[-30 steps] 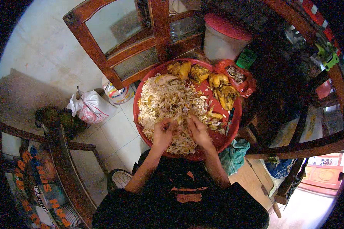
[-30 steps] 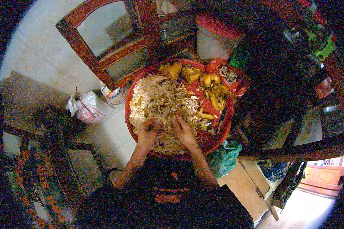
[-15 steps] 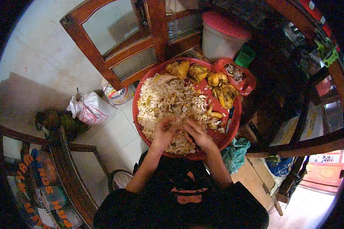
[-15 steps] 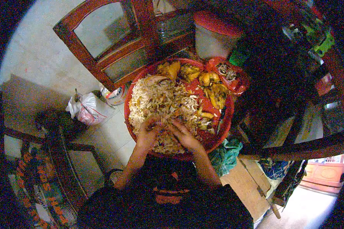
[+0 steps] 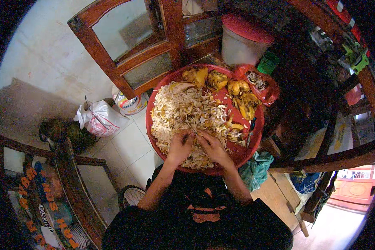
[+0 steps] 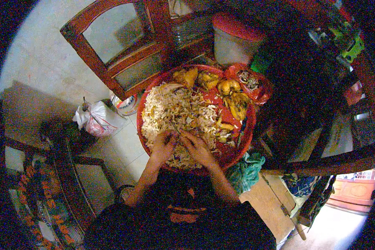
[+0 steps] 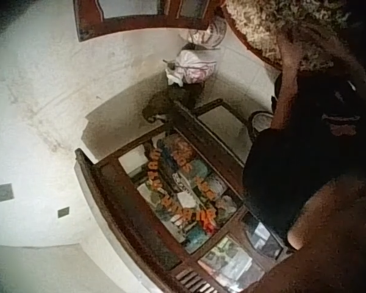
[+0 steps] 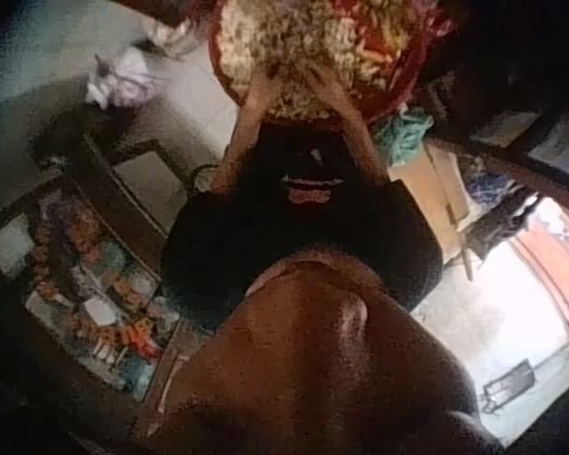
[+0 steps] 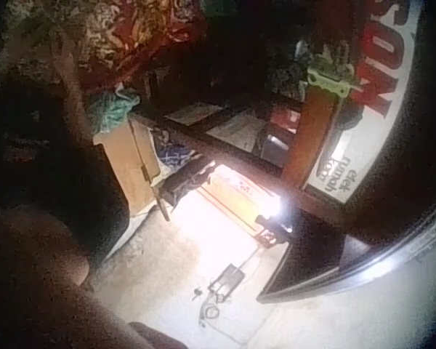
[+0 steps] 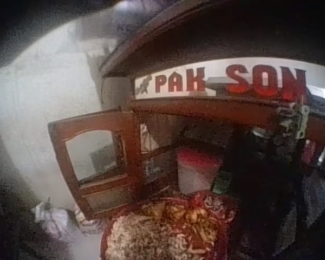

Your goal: Shredding cooked chicken by hand into a large tray.

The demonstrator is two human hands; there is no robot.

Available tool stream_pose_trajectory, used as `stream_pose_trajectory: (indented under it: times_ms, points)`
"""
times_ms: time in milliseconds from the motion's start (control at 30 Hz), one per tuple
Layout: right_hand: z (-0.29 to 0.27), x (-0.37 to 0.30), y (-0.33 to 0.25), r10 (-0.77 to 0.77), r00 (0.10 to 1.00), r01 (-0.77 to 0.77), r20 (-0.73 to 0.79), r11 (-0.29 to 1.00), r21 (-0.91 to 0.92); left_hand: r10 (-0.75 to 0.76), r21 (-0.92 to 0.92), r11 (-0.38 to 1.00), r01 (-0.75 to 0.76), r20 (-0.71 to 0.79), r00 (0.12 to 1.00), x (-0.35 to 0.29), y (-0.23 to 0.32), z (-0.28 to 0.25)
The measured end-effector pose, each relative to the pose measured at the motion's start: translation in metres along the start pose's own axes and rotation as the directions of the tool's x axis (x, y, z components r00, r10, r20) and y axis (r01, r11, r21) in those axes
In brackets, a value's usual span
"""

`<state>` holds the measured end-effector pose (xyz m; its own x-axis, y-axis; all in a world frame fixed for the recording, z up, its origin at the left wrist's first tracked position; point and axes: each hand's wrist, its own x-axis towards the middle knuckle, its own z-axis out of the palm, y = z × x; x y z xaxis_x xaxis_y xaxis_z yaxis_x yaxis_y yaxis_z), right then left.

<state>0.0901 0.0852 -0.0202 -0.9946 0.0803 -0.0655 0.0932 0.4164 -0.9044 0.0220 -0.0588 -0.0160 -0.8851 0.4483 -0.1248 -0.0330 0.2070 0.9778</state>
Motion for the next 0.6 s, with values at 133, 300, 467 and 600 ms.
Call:
stream_pose_trajectory:
  times_ms: [133, 300, 467, 600]
  points:
    - [0.005, 0.002, -0.005, 0.124, 0.978, -0.164, -0.168, 0.955, -0.248, 0.020, 0.025, 1.000, -0.020, -0.012, 1.000, 0.000, -0.004, 0.000]
    - [0.001, -0.006, 0.055, -0.056, 0.998, 0.045, -0.019, 0.930, -0.365, -0.210, -0.123, 0.971, 0.204, -0.033, 0.977, -0.001, -0.019, -0.004]
    - [-0.008, -0.006, -0.005, 0.011, 0.998, -0.018, -0.055, 0.990, -0.139, -0.057, -0.044, 0.998, 0.052, -0.133, 0.990, -0.001, -0.010, -0.014]
    - [-0.012, -0.007, -0.002, 0.307, 0.940, -0.341, 0.149, 0.820, 0.461, -0.027, -0.010, 1.000, 0.026, -0.113, 0.993, -0.004, -0.016, -0.006]
